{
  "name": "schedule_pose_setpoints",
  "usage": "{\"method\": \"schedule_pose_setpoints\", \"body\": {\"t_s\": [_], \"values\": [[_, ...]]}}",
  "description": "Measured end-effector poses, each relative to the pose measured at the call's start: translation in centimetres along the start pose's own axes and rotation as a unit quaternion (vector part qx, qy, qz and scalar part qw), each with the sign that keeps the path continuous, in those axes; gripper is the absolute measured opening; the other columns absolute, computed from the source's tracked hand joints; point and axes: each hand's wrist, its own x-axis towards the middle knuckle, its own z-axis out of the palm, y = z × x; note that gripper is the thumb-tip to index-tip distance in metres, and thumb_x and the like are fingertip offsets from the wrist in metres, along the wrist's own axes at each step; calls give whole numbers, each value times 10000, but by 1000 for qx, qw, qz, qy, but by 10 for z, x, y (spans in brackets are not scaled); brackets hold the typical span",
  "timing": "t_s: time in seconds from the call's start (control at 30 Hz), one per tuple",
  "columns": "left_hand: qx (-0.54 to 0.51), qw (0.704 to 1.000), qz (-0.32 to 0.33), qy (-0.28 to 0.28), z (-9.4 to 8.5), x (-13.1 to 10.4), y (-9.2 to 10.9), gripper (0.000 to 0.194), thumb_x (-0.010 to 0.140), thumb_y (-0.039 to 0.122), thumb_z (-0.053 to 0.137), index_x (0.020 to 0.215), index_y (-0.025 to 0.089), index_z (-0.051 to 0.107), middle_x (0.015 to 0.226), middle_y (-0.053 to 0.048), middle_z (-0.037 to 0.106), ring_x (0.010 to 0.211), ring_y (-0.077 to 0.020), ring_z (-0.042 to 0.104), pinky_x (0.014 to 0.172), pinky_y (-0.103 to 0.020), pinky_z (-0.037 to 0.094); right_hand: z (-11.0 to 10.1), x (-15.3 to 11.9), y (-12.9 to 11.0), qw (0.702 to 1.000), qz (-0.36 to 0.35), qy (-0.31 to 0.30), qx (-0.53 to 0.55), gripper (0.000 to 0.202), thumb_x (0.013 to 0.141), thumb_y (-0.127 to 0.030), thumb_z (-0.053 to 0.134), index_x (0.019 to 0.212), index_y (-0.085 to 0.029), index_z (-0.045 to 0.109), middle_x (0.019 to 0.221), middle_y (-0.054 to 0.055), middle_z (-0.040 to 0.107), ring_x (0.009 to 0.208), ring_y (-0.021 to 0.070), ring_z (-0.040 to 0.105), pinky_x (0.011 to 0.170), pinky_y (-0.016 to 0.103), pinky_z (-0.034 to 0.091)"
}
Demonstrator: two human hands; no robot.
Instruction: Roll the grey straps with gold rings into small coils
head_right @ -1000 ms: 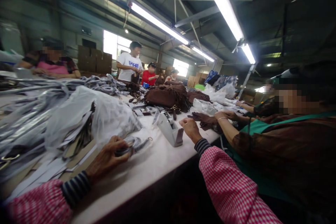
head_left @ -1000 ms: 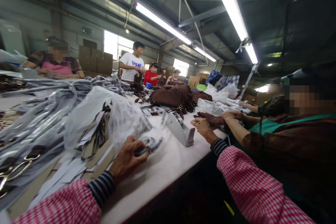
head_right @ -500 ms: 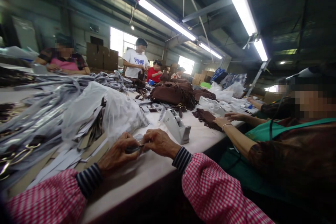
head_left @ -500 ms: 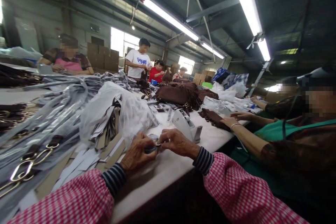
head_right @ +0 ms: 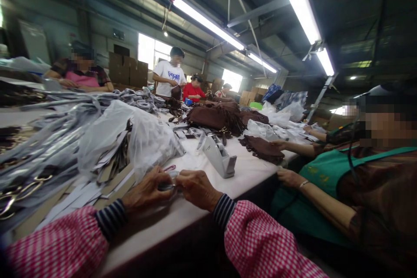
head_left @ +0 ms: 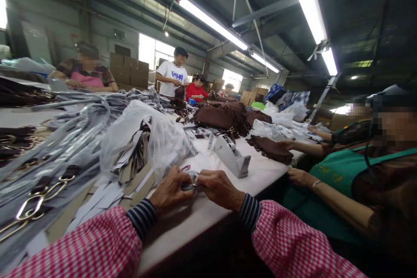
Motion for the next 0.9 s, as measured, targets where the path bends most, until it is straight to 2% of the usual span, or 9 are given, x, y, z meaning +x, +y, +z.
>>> {"method": "schedule_pose_setpoints", "body": {"t_s": [0.13, 0.23, 0.37, 0.5, 0.63, 0.77, 0.9], "values": [[19, 1000, 10, 13, 1, -1, 2, 204, 737, 376, 639, 733, 185, 712, 839, -40, 529, 874, -263, 526, 779, -382, 426, 21, -15, -4, 995, -24, 54, -79, 100, 928, -120, 608, 848, -177, 629, 836, 36, 657, 763, 178, 601, 607, 288, 341], [-26, 999, -2, 35, -2, -1, 6, 184, 685, 372, 669, 684, 193, 710, 792, -36, 549, 845, -258, 508, 771, -374, 406, 26, -20, -9, 988, -52, 87, -118, 108, 964, -152, 550, 896, -175, 630, 837, 48, 648, 760, 194, 582, 595, 312, 332], [-116, 993, -31, 7, -7, 4, 8, 168, 634, 329, 680, 529, 208, 634, 616, -1, 527, 745, -217, 470, 699, -328, 363, 22, -20, -13, 977, -97, 116, -147, 175, 980, -136, 497, 1080, -120, 640, 888, 82, 662, 798, 224, 584, 636, 338, 404], [-201, 976, -83, -9, -12, 10, 5, 163, 658, 335, 672, 610, 179, 668, 579, 25, 508, 611, -161, 447, 581, -289, 313, 21, -14, -11, 969, -113, 128, -179, 239, 1021, -193, 520, 1198, -60, 609, 973, 118, 684, 866, 257, 601, 708, 373, 476], [-286, 950, -124, -14, -23, 13, 3, 226, 634, 368, 675, 669, 144, 685, 584, 20, 532, 572, -141, 444, 564, -273, 309, 19, 1, -5, 959, -125, 162, -195, 220, 1029, -114, 493, 1216, -76, 602, 962, 101, 694, 859, 248, 597, 680, 370, 467], [-319, 941, -110, -2, -37, 13, 4, 250, 656, 394, 645, 689, 147, 667, 652, 7, 564, 643, -152, 467, 627, -286, 345, 13, 16, -1, 959, -127, 172, -186, 241, 1036, -120, 488, 1254, -93, 587, 969, 97, 703, 864, 241, 605, 668, 367, 462], [-307, 947, -90, -5, -41, 13, 5, 272, 696, 439, 657, 698, 169, 627, 660, 34, 508, 673, -155, 433, 641, -292, 321, 8, 19, 0, 957, -128, 178, -191, 234, 1052, -129, 455, 1242, -118, 590, 941, 94, 708, 845, 236, 608, 661, 366, 463]]}}
